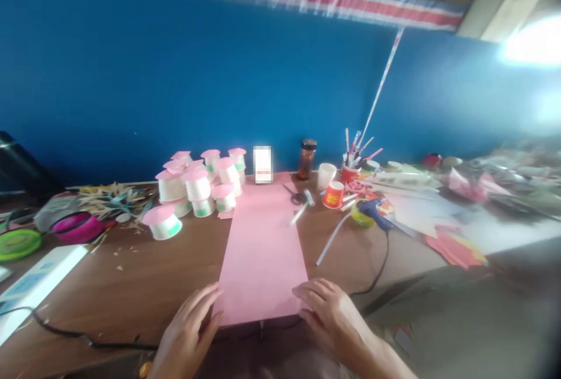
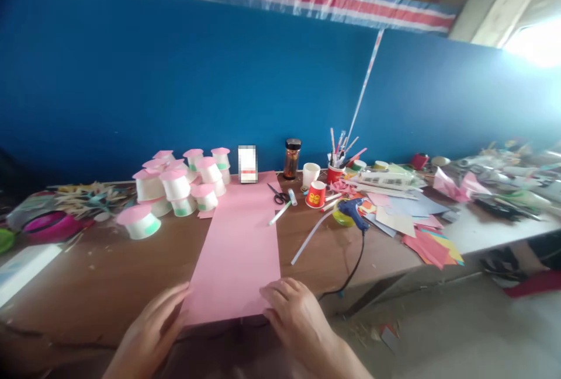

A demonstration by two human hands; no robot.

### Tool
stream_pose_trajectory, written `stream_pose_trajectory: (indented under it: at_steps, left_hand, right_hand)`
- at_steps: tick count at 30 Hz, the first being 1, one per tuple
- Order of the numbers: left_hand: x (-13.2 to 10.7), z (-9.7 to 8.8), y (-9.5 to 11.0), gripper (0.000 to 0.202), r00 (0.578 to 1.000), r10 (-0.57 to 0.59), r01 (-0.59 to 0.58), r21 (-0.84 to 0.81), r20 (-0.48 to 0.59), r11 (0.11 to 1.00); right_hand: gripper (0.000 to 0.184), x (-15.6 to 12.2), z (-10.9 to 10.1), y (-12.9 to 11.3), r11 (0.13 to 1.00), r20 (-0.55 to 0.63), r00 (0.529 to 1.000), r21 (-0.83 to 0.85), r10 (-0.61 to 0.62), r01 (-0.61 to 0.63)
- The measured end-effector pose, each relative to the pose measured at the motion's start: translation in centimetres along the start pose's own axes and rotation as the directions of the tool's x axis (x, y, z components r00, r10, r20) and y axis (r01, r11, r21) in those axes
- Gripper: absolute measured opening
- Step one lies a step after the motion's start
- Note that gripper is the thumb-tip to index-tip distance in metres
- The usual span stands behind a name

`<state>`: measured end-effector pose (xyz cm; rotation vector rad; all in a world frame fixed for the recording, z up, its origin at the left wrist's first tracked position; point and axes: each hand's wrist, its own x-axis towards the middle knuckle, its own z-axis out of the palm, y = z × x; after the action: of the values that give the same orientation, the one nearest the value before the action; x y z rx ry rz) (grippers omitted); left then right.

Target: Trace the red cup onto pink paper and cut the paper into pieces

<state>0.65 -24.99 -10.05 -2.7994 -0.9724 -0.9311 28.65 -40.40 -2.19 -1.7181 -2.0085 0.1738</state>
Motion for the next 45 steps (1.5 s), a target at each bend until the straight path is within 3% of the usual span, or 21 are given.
stream_pose_trajectory:
  at_steps: [5,12,15,17,18,22,27,35,41,45]
  left_hand:
    - [-0.2,0.6,-0.3,0.041,0.993,0.095,-0.090,0.079,-0.063,0.993]
    - [-0.5,1.5,-1.2,0.043,0.989,0.138,-0.132,0.097,-0.056,0.987]
    - [-0.4,1.3,-1.0,0.043,0.991,0.120,-0.115,0.095,-0.051,0.989]
    - [-0.2,1.1,-0.8,0.043,0.992,0.116,-0.110,0.098,-0.056,0.989]
    - [-0.1,1.0,-0.7,0.042,0.991,0.118,-0.112,0.101,-0.057,0.989]
    - [0.0,0.8,-0.5,0.040,0.988,0.137,-0.128,0.115,-0.077,0.985]
    - [-0.1,0.4,-0.1,0.040,0.992,0.096,-0.083,0.146,-0.083,0.986]
    - [0.0,0.3,0.1,0.041,0.988,0.113,-0.093,0.178,-0.105,0.980]
    - [0.1,0.2,0.2,0.038,0.989,0.108,-0.092,0.151,-0.100,0.984]
    - [0.3,0.0,0.3,0.038,0.988,0.111,-0.096,0.133,-0.111,0.987]
  right_hand:
    - [0.028,0.3,-1.9,0.9,0.998,0.012,0.999,-0.046,0.053,-0.052]
    - [0.019,-0.3,-1.1,0.2,0.998,0.041,0.998,-0.043,0.039,-0.037]
    - [0.018,1.5,-1.6,0.5,0.997,0.048,0.999,-0.074,-0.014,0.017]
    - [0.019,4.0,-2.4,1.4,0.987,0.084,0.996,-0.159,0.044,-0.031]
    - [0.019,5.6,-2.8,2.1,0.963,0.114,0.982,-0.241,0.151,-0.120]
    - [0.018,12.5,-3.8,6.3,0.899,0.127,0.941,-0.358,0.314,-0.251]
    - [0.028,18.5,-2.9,11.2,0.797,0.134,0.859,-0.465,0.493,-0.385]
    - [0.030,21.5,-1.1,12.9,0.716,0.141,0.771,-0.501,0.621,-0.486]
    - [0.028,22.9,-1.3,13.1,0.658,0.136,0.694,-0.485,0.707,-0.576]
    - [0.029,23.4,-1.6,13.0,0.649,0.134,0.678,-0.469,0.723,-0.599]
